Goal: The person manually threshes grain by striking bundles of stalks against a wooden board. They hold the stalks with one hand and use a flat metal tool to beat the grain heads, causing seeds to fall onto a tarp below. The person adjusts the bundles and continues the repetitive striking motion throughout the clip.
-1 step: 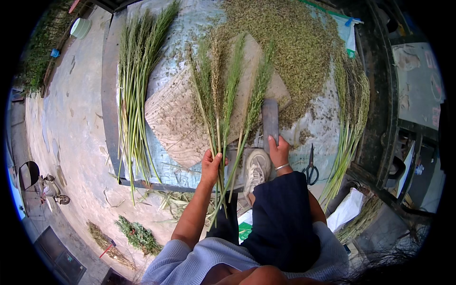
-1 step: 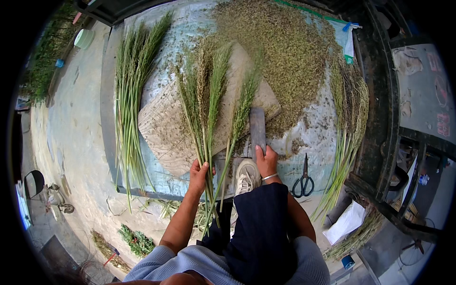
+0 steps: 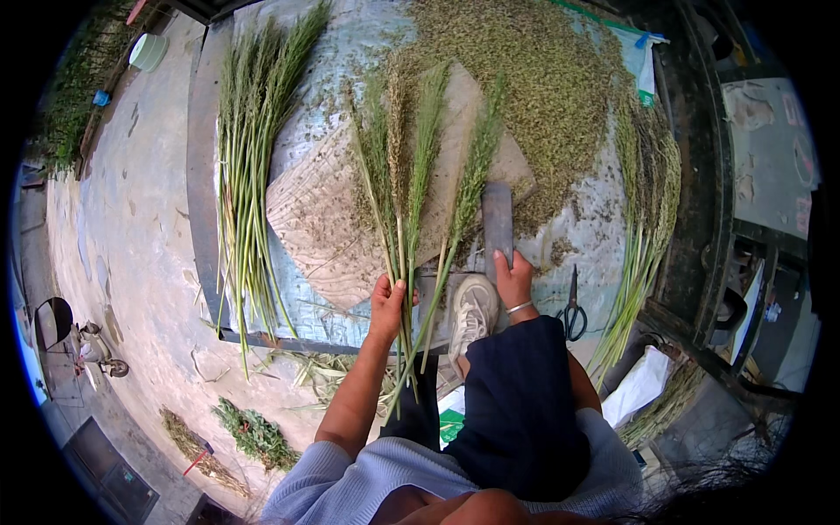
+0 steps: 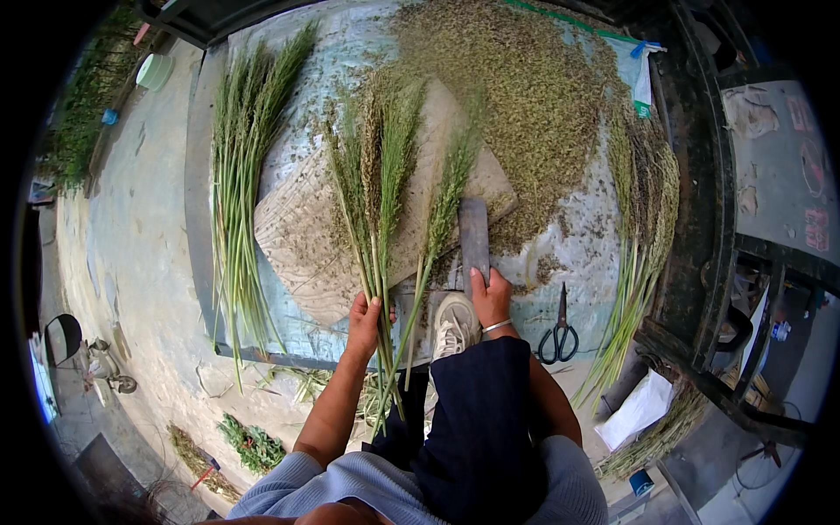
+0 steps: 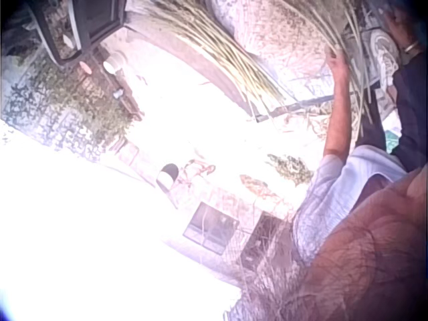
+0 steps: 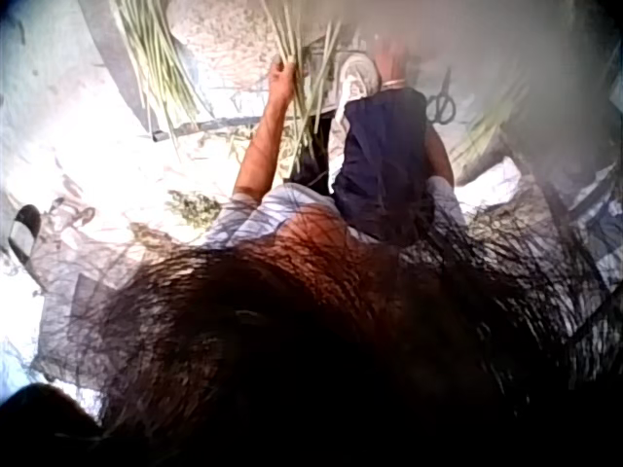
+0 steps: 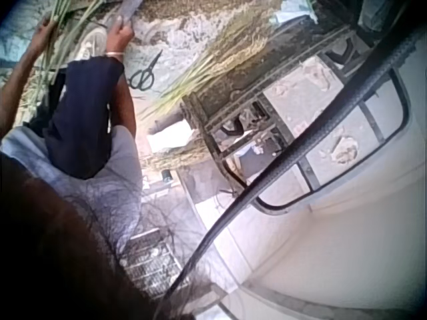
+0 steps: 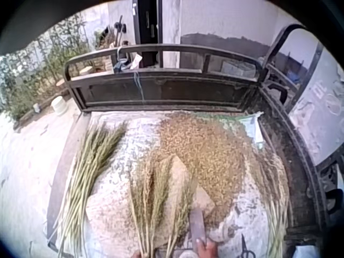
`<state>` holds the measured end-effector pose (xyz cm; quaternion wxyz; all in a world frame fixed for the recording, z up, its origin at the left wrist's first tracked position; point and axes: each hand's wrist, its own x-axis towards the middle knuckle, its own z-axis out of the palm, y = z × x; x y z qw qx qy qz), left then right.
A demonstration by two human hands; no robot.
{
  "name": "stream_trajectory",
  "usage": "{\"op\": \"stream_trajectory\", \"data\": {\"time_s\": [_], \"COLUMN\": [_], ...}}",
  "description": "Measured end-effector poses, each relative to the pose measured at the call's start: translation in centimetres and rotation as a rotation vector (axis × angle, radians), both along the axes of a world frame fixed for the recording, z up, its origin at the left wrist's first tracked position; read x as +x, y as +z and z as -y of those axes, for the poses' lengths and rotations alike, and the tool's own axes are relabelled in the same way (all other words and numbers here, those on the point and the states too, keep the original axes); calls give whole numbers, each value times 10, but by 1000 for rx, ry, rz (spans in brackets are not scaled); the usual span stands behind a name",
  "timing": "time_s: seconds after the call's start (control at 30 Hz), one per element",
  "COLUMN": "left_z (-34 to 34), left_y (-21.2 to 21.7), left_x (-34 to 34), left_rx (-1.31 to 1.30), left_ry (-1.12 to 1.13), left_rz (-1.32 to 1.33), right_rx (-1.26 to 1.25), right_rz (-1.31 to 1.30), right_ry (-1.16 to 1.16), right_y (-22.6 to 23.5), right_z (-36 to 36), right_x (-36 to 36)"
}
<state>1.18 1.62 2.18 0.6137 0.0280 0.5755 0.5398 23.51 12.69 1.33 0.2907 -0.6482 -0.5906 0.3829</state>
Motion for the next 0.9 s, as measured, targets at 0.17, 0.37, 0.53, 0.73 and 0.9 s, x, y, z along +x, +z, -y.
{"op": "stream_trajectory", "data": {"time_s": [0.17,0.37,0.53,0.73,0.9], "left_z": [-6,-6,-9,-13,-17], "left_y": [13,4,1,-1,13], "left_x": [5,10,13,11,-16], "left_rx": [6,-12,-133,-231,-236], "left_ry": [-213,-122,-164,-148,-121], "left_rz": [-330,-220,-189,-120,62], "right_rx": [-57,130,513,484,396], "right_rz": [-72,83,297,614,748], "right_ry": [-51,116,727,942,699], "right_y": [10,35,50,48,43], "right_z": [2,-4,-33,-110,-197], "right_x": [1,3,-6,-39,-59]}}
